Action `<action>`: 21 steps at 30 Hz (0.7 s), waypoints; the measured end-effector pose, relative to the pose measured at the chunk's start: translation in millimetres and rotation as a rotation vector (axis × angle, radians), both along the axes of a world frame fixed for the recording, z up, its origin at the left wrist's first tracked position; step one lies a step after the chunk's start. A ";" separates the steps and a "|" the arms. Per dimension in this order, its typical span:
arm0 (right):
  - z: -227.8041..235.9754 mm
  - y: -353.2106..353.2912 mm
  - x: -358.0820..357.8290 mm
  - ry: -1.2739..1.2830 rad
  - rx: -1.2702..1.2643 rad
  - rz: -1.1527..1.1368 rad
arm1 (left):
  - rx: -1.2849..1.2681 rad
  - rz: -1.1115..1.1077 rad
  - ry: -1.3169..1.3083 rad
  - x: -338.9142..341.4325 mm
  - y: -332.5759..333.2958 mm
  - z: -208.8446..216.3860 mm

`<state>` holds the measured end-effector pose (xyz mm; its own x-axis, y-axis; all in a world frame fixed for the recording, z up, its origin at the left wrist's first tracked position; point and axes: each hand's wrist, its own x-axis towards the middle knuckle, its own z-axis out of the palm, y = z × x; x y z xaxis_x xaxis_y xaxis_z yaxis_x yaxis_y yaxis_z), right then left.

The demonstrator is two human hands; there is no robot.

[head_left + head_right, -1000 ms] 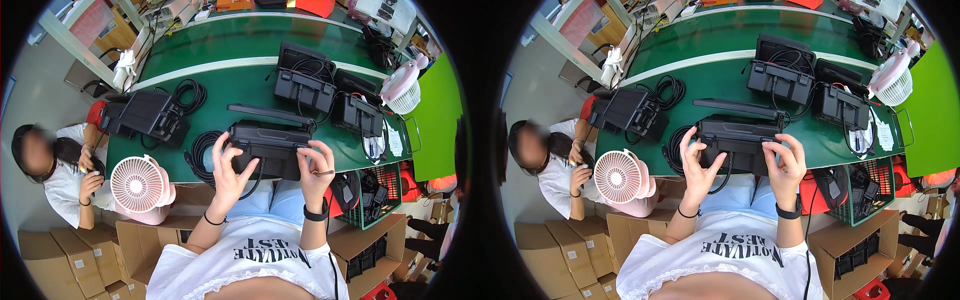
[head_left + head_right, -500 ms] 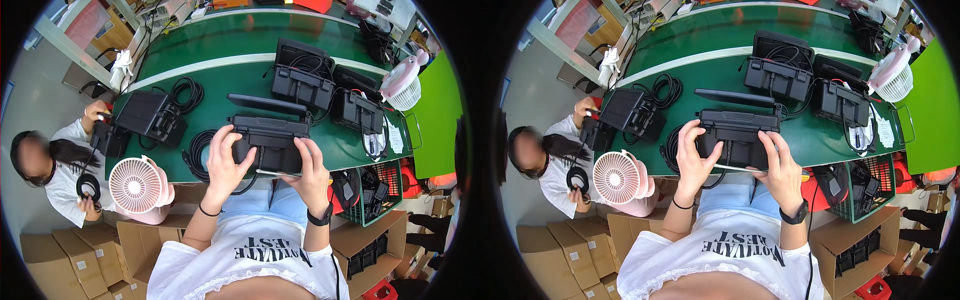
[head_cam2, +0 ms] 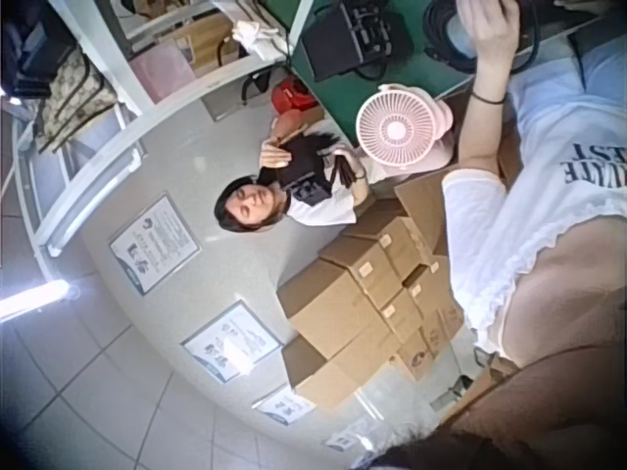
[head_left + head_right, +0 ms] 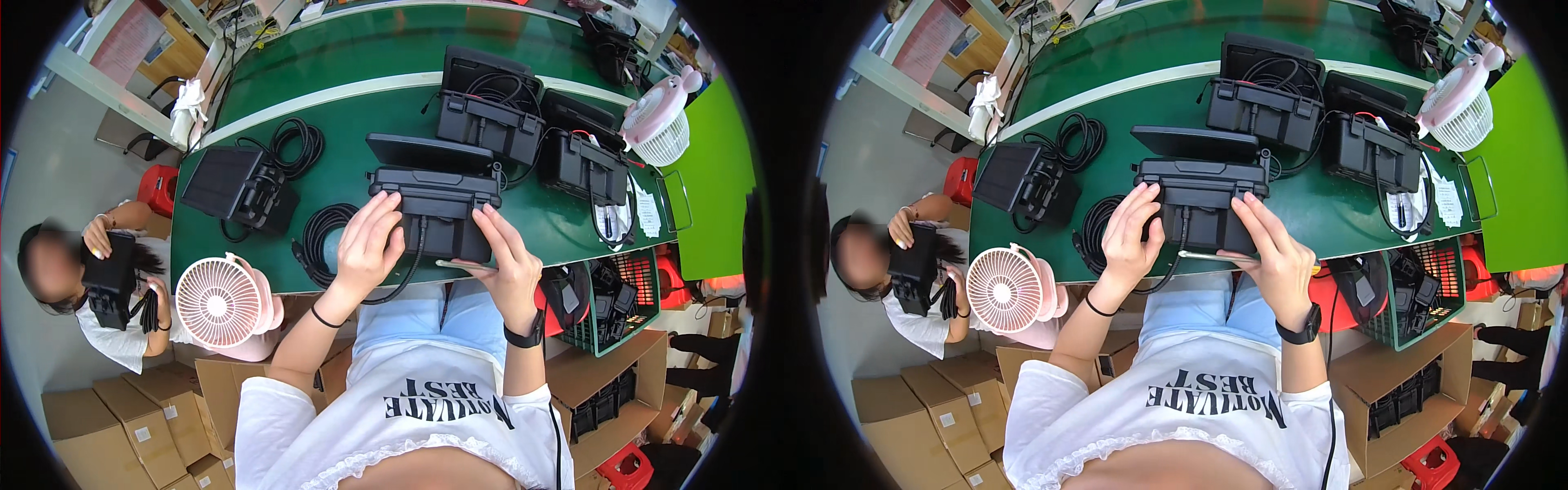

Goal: Assembling components into a solar equipment casing using a screwdriver on a production line.

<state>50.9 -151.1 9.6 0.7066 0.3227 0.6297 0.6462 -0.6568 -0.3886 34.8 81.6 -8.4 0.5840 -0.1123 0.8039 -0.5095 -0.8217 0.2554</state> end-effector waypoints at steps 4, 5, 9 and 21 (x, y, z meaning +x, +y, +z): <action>5.8 4.5 -2.7 0.072 -0.063 -0.049 | 0.109 0.042 0.029 -1.2 1.7 6.5; 5.8 6.2 -3.9 0.075 -0.060 -0.045 | 0.112 0.046 0.031 -1.5 1.8 8.0; 8.8 7.2 -8.6 0.101 -0.190 -0.101 | 0.294 0.086 0.030 -4.2 2.3 10.5; -20.0 -13.8 -46.1 0.472 0.605 -0.017 | 0.187 -0.008 0.161 15.6 -0.9 54.2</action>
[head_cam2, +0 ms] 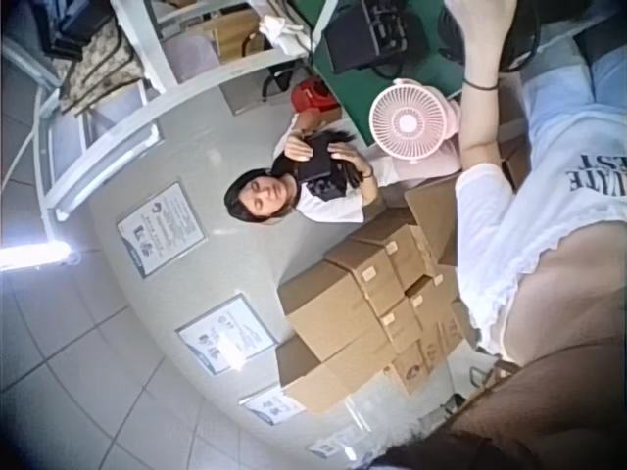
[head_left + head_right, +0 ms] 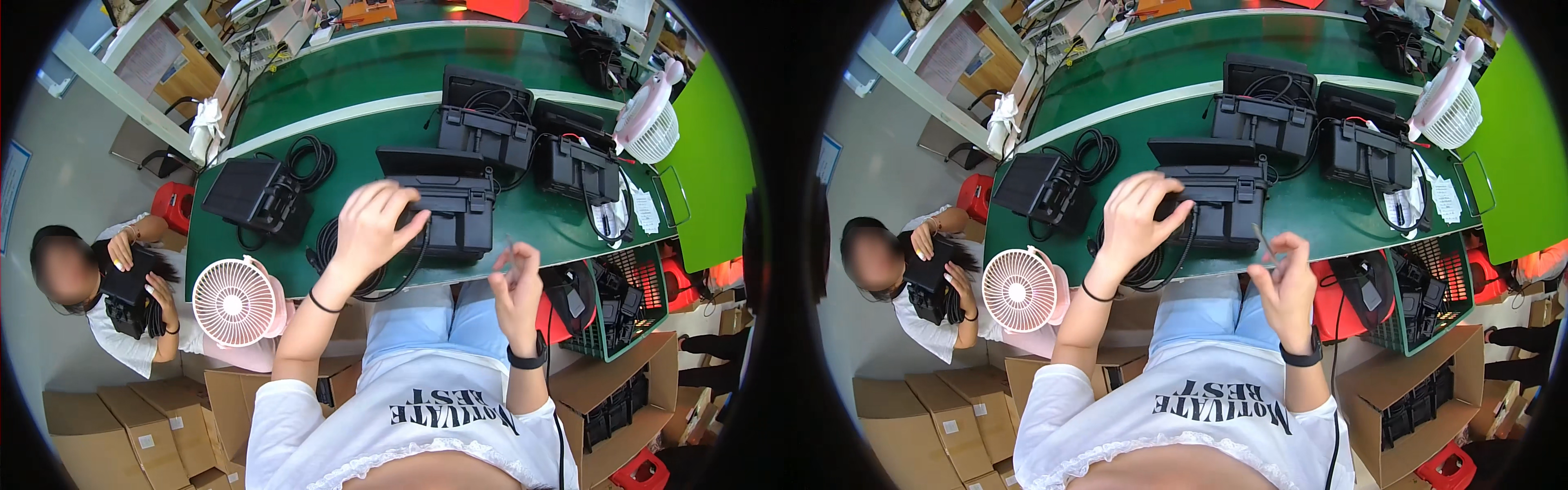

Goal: Assembling components into a solar equipment casing using a screwdriver on a production line.

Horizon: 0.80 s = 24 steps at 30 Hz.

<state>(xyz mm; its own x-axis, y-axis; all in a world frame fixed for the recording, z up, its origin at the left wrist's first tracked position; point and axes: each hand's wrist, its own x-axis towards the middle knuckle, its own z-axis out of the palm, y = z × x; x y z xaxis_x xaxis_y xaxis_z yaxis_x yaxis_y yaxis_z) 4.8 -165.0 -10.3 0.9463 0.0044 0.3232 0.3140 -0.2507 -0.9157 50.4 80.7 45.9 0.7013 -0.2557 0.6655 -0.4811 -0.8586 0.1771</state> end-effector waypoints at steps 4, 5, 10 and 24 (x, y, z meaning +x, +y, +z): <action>1.3 6.8 -19.2 0.303 0.154 0.270 | 0.042 -0.143 0.174 27.5 -12.0 8.4; -4.5 7.7 -23.6 0.384 0.248 0.314 | 0.040 -0.140 0.221 31.9 -15.0 0.9; -5.2 17.8 -33.8 0.701 0.542 0.497 | 0.053 -0.106 0.239 32.5 -18.6 -5.1; -3.4 33.5 -29.5 0.870 0.738 0.555 | -0.145 0.154 0.162 16.2 -23.4 -22.1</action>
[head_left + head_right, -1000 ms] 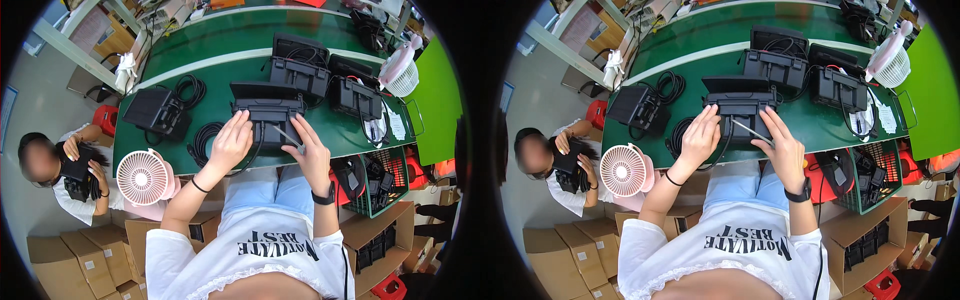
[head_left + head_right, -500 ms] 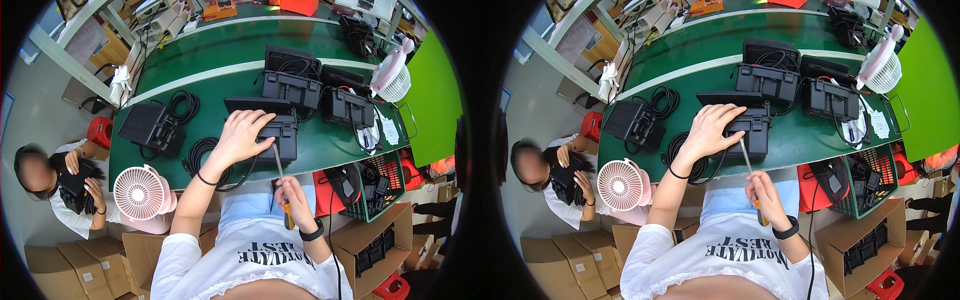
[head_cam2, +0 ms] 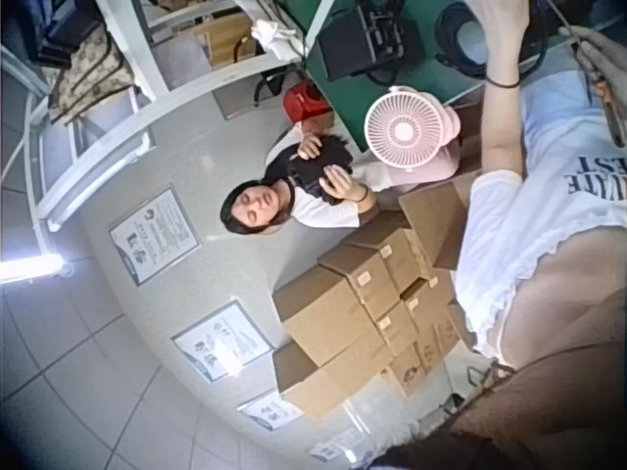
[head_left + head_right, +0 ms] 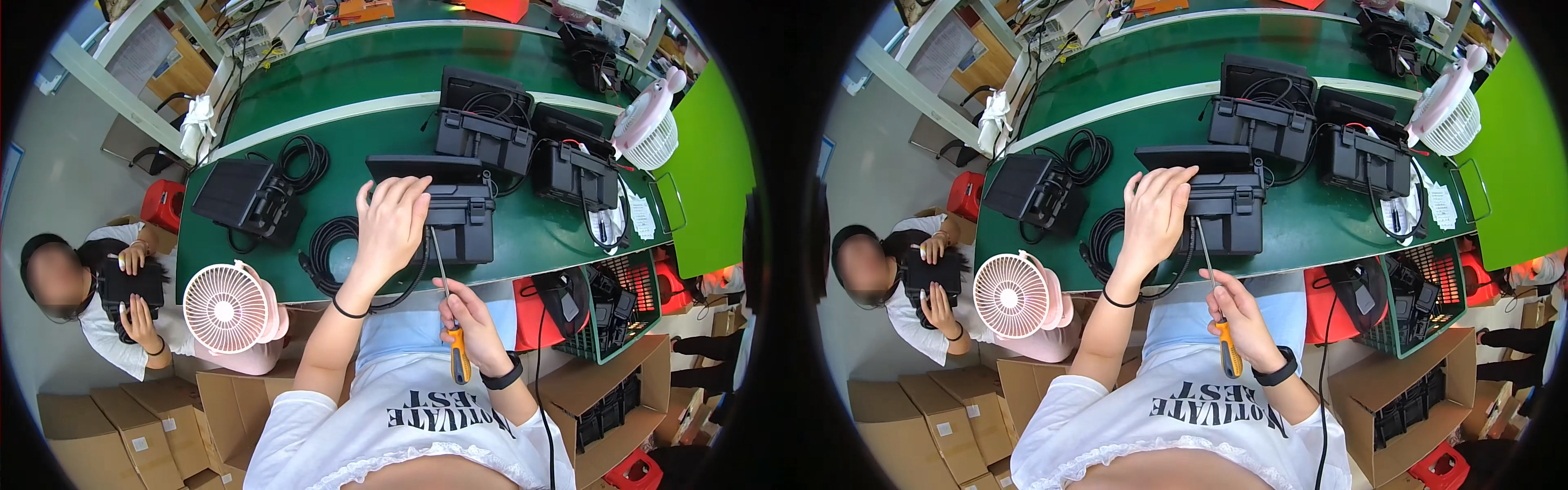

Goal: Assembling components into a solar equipment casing using a screwdriver on a production line.

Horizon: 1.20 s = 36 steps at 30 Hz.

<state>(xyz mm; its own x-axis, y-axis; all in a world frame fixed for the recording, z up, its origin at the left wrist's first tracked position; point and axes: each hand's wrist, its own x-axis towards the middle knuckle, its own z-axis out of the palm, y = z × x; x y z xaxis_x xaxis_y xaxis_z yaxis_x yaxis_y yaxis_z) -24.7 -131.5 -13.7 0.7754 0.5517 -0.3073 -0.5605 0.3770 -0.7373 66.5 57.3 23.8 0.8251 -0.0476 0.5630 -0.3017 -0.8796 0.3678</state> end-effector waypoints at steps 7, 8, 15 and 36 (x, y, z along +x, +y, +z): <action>9.1 4.1 -3.8 0.137 0.093 -0.034 | -0.059 -0.005 -0.044 -4.3 0.1 -0.7; 10.9 5.0 -4.2 0.163 0.105 -0.048 | -0.051 -0.004 -0.055 -4.3 0.3 -0.9; 1.8 12.3 -11.1 0.040 0.003 -0.103 | -0.058 -0.012 -0.077 -5.1 0.6 -3.0; -36.9 14.2 -7.7 0.784 1.319 0.086 | -0.140 0.005 -0.078 -8.1 -1.5 -2.8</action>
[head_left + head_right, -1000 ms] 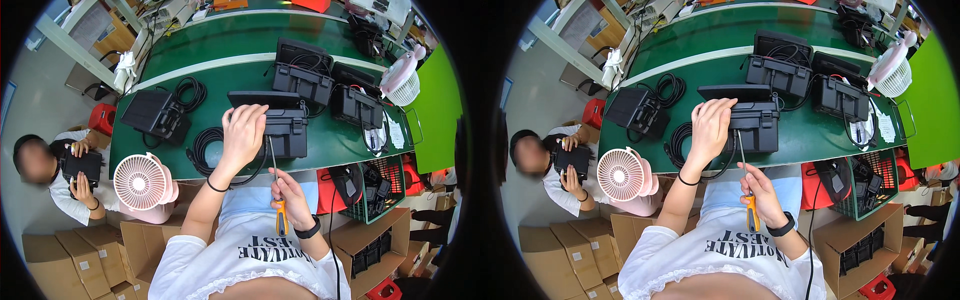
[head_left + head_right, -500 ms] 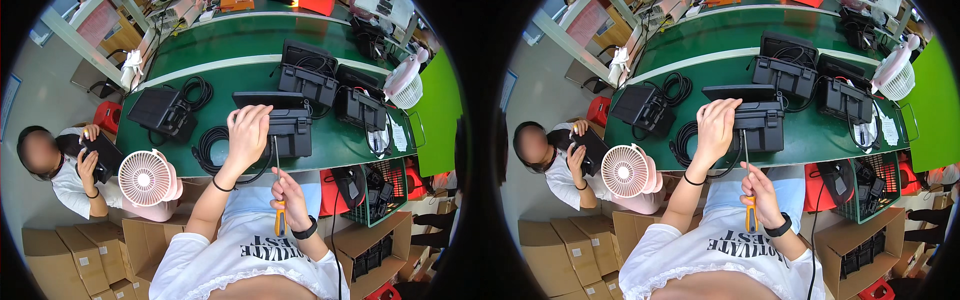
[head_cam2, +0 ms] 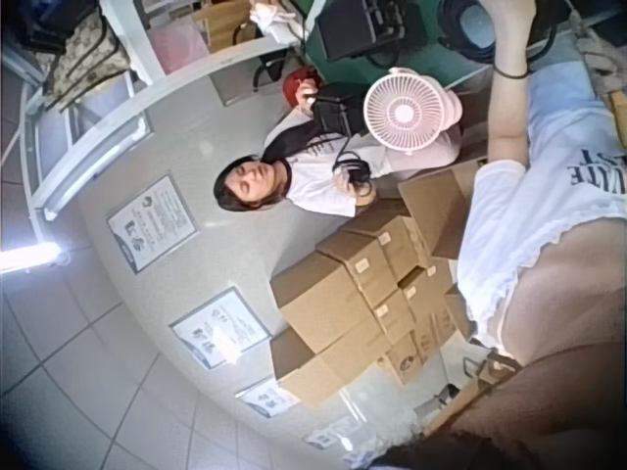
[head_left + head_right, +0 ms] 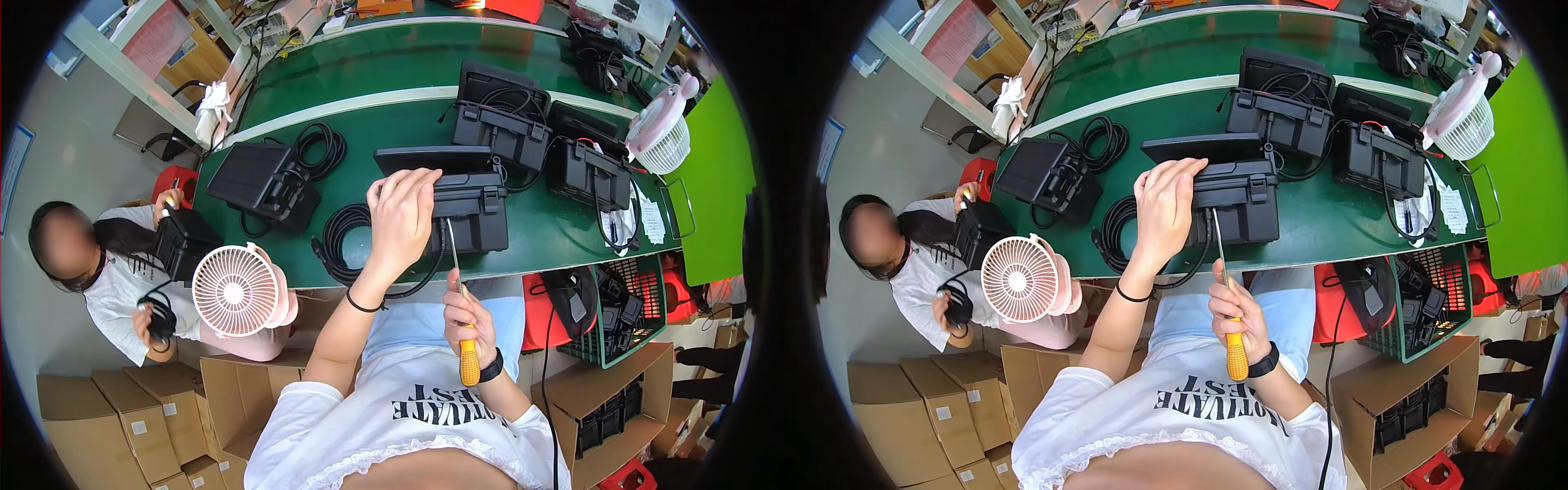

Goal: Assembling components into a solar equipment casing using a screwdriver on a production line.

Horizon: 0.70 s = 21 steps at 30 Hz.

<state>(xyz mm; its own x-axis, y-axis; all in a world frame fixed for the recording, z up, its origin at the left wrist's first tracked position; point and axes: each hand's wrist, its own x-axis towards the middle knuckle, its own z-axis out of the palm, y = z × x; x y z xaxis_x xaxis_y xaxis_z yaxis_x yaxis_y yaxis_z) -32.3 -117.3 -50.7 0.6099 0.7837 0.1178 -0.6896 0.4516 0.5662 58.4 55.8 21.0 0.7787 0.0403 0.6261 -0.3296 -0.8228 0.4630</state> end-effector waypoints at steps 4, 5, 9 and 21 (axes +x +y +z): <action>19.5 -7.0 7.4 -0.309 -0.605 -0.042 | 0.000 0.029 0.014 -1.0 3.1 0.5; 23.2 -8.2 8.1 -0.308 -0.606 -0.045 | -0.004 0.028 0.025 -0.7 3.0 1.0; 39.7 -12.0 10.1 -0.467 -0.970 -0.034 | 0.004 0.037 0.014 -4.7 -0.3 1.8; 26.6 -15.9 14.8 -0.345 -0.645 0.038 | 0.021 0.097 -0.007 -6.6 -4.8 -0.9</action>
<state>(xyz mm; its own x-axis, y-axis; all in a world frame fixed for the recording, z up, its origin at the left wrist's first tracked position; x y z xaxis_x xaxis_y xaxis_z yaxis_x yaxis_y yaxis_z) -17.6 -133.2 -24.1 0.5927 0.7818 -0.1936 -0.8023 0.5943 -0.0561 51.8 51.0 20.1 0.7672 0.1022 0.6332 -0.2512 -0.8605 0.4433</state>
